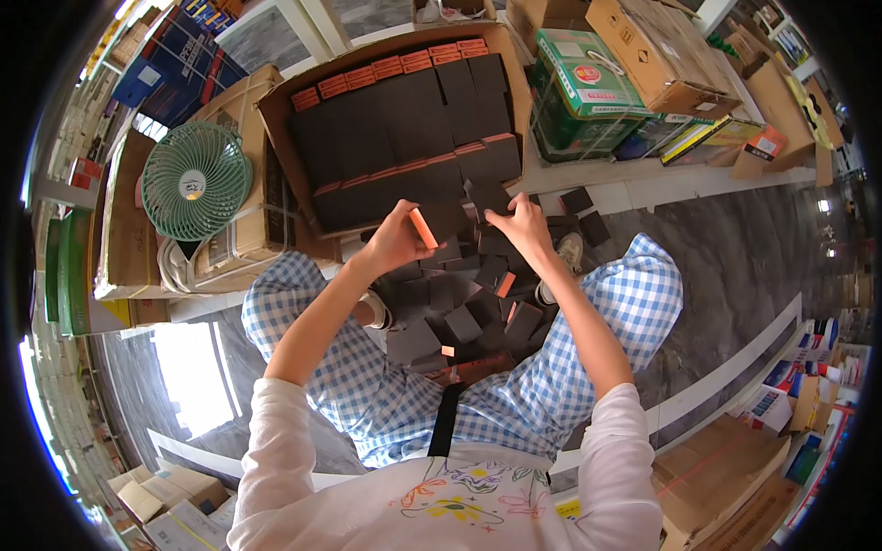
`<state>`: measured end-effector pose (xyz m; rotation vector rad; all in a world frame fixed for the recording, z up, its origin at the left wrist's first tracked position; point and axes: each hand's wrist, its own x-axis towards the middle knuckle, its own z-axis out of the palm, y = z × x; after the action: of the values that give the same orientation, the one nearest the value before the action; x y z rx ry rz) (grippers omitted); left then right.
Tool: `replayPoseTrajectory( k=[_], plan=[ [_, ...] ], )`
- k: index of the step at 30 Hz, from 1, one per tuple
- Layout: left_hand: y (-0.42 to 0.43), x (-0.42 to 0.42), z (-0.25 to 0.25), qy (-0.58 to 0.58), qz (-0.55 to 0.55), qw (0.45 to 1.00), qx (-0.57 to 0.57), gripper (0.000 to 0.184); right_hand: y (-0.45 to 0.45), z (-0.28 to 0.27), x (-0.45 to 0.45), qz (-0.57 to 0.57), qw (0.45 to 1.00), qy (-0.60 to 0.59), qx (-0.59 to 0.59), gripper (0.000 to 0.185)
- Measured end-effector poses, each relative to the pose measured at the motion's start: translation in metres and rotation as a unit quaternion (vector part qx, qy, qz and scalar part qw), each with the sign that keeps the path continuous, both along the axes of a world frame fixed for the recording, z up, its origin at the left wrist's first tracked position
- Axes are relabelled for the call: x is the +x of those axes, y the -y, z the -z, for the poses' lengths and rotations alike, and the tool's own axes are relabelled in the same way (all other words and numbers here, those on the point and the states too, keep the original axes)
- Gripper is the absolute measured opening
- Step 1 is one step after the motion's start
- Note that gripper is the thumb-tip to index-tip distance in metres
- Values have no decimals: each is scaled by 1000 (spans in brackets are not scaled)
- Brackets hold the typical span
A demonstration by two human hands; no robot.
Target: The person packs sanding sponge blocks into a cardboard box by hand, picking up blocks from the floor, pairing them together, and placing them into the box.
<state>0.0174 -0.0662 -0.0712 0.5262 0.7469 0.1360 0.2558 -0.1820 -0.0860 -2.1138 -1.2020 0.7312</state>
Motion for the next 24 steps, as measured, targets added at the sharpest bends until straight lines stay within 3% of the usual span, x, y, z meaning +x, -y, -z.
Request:
replayPoseTrajectory(
  k=[3, 5, 8, 11, 12, 13, 14, 15, 16, 18, 21, 23, 24],
  plan=[
    [-2, 1, 6, -19, -9, 999, 36, 44, 3, 2, -3, 12, 989, -144, 25, 57],
    [5, 3, 3, -102, -23, 993, 55, 44, 7, 4, -11, -59, 994, -31, 83, 55],
    [6, 0, 13, -68, -21, 997, 21, 44, 12, 16, -19, -57, 990, -124, 21, 54],
    [13, -3, 5, -74, -52, 995, 33, 42, 19, 38, -15, 39, 975, -213, -46, 52],
    [16, -3, -4, -75, -48, 996, 32, 42, 23, 41, -14, 65, 932, -354, -41, 51],
    [22, -3, -16, -113, -49, 986, 113, 40, 29, 42, -14, 90, 868, -487, -38, 51],
    [29, -4, -21, -151, -53, 968, 191, 38, 34, 44, -16, 83, 842, -526, -84, 69],
    [36, -7, -10, -152, -56, 969, 187, 38, 36, 40, -24, 82, 842, -526, -90, 69],
    [41, -11, 3, -178, -34, 862, 474, 37, 37, 35, -37, 124, 819, -555, -70, 60],
    [63, -14, 24, -224, -66, 763, 603, 38, 40, 43, -57, 174, 779, -601, -45, 52],
    [114, -6, 20, -220, -104, 756, 608, 43, 52, 70, -82, 176, 753, -633, -40, 45],
    [131, -10, 39, -249, -54, 686, 682, 45, 62, 98, -91, 165, 758, -626, -79, 48],
    [137, -15, 65, -316, -59, 676, 662, 44, 68, 98, -95, 175, 757, -624, -81, 46]
  ],
)
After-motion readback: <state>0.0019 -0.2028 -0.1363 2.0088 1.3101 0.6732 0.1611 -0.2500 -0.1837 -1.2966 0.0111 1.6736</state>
